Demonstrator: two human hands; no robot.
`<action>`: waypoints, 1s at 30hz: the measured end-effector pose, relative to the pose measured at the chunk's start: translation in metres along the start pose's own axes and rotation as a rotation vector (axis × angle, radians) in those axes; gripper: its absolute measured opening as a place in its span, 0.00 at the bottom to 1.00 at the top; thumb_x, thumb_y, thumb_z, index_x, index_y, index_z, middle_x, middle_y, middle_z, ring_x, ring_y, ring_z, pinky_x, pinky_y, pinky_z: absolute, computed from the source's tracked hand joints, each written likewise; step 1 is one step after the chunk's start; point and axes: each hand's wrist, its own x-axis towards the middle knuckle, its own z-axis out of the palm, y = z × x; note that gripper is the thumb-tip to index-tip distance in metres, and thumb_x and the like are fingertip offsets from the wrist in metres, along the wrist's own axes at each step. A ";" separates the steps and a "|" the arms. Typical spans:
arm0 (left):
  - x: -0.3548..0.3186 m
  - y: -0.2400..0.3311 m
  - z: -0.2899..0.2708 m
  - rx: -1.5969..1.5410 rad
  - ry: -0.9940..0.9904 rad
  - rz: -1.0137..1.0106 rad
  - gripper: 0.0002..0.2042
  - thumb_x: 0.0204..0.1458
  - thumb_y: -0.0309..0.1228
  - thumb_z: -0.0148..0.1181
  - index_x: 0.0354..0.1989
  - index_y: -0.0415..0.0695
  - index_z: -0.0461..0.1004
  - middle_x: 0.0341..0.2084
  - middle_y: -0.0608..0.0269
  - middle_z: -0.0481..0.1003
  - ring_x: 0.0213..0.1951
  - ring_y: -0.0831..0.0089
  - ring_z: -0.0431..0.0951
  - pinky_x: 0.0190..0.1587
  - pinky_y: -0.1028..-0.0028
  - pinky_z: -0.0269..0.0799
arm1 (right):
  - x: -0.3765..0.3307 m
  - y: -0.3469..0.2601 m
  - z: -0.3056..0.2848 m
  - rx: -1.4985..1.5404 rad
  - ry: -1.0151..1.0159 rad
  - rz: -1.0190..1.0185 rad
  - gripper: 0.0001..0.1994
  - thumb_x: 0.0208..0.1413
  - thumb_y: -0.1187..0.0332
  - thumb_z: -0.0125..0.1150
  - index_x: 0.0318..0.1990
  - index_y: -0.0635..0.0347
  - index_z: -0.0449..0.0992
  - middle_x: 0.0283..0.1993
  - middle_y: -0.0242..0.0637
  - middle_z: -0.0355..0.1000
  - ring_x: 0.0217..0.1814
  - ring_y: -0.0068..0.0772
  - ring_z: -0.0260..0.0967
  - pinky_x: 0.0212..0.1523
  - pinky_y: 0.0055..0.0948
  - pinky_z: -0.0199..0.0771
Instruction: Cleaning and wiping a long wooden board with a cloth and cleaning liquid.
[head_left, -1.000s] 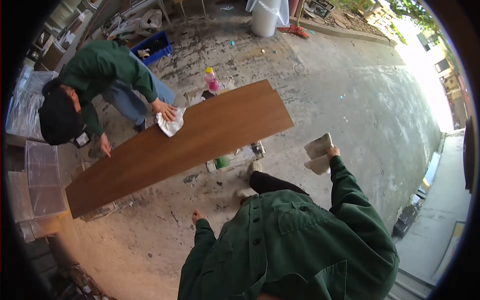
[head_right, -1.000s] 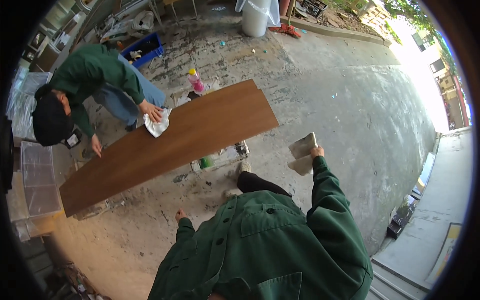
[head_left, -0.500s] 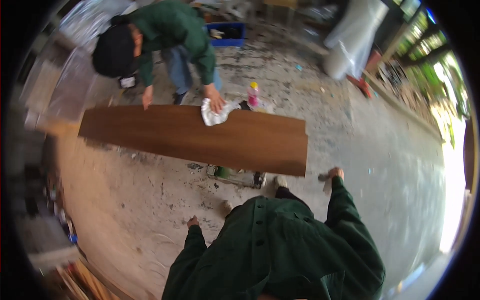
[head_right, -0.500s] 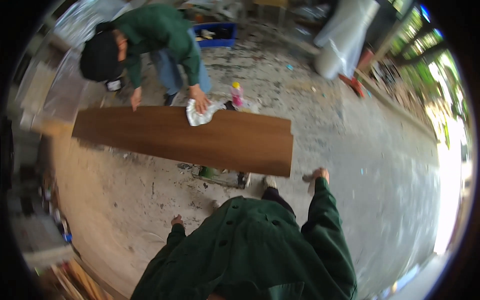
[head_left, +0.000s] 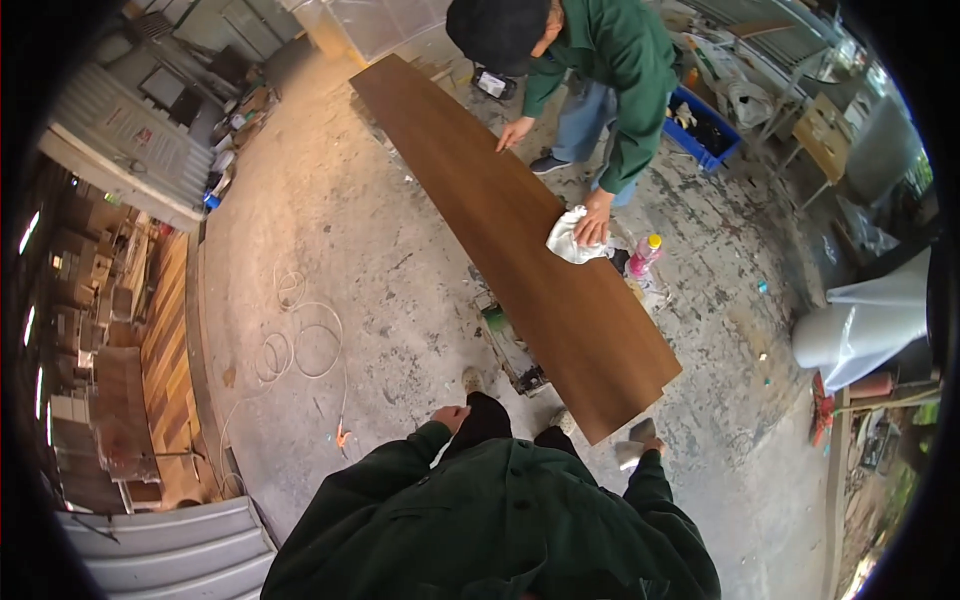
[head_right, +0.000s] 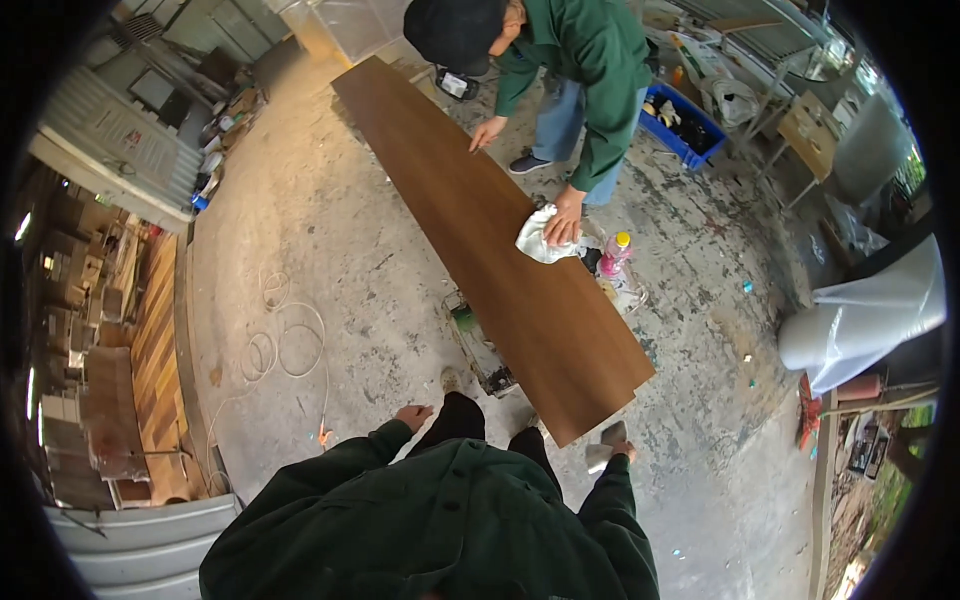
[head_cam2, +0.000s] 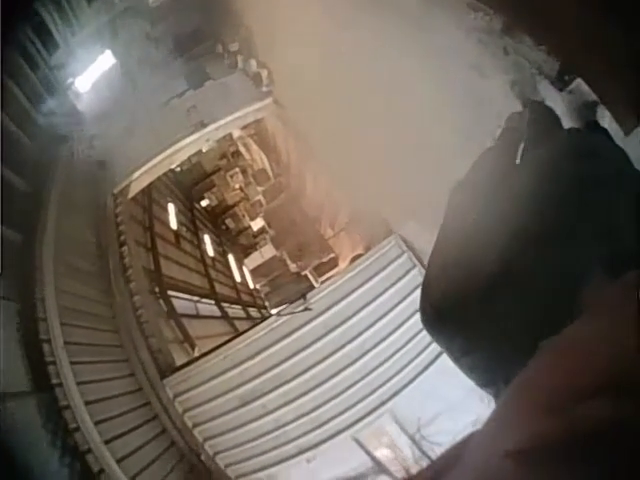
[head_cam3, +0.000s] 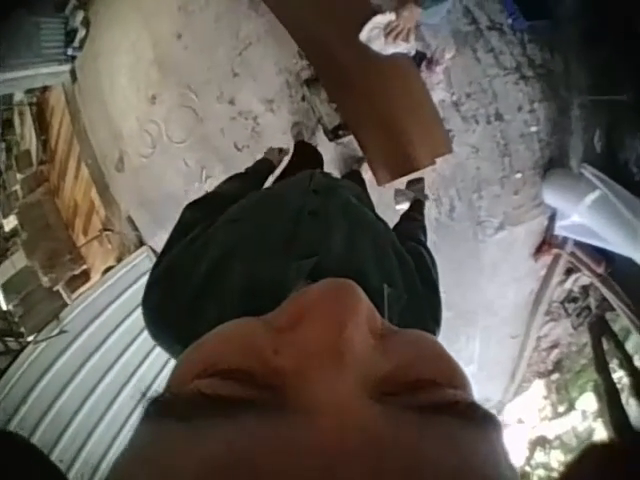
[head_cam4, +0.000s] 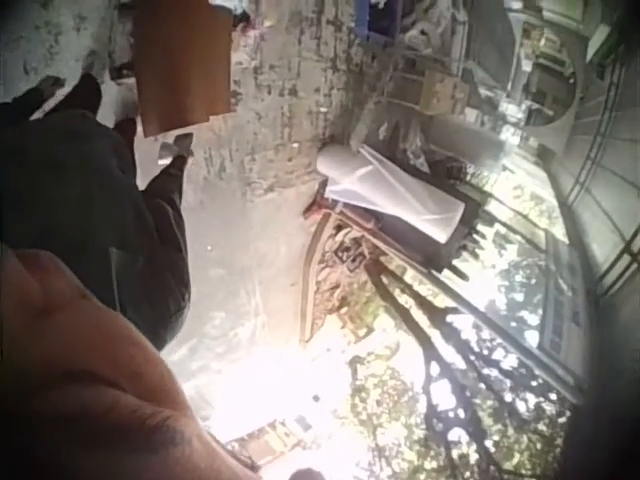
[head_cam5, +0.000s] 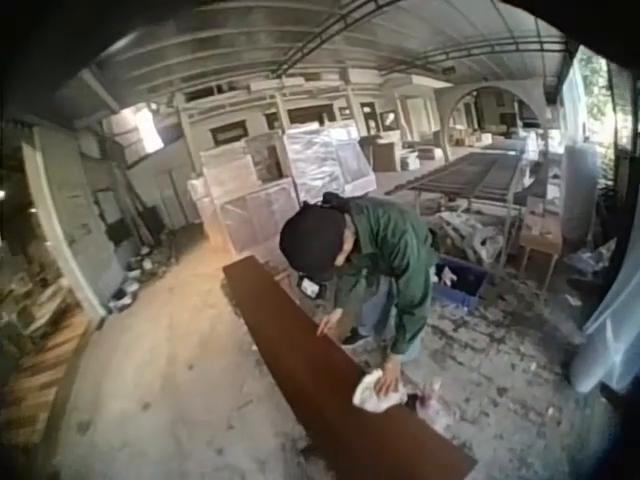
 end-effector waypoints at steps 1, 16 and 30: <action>-0.004 -0.020 0.004 0.029 -0.030 -0.055 0.24 0.46 0.53 0.42 0.30 0.42 0.74 0.19 0.52 0.72 0.27 0.58 0.72 0.33 0.64 0.65 | 0.010 0.007 0.012 -0.160 -0.028 -0.125 0.13 0.48 0.68 0.40 0.33 0.50 0.75 0.38 0.31 0.71 0.43 0.29 0.67 0.45 0.26 0.64; -0.070 -0.068 0.015 -0.044 0.276 -0.401 0.23 0.45 0.51 0.42 0.28 0.43 0.74 0.27 0.51 0.72 0.34 0.55 0.71 0.38 0.62 0.65 | -0.013 -0.023 -0.018 0.052 -0.081 -0.066 0.15 0.49 0.61 0.40 0.34 0.56 0.73 0.38 0.38 0.70 0.44 0.34 0.66 0.44 0.30 0.65; -0.011 -0.022 0.014 -0.031 0.176 -0.230 0.23 0.43 0.52 0.46 0.25 0.42 0.73 0.23 0.52 0.72 0.30 0.56 0.72 0.35 0.62 0.65 | -0.009 0.012 0.004 -0.145 -0.006 -0.248 0.14 0.49 0.65 0.38 0.33 0.55 0.73 0.36 0.41 0.70 0.40 0.39 0.68 0.38 0.37 0.68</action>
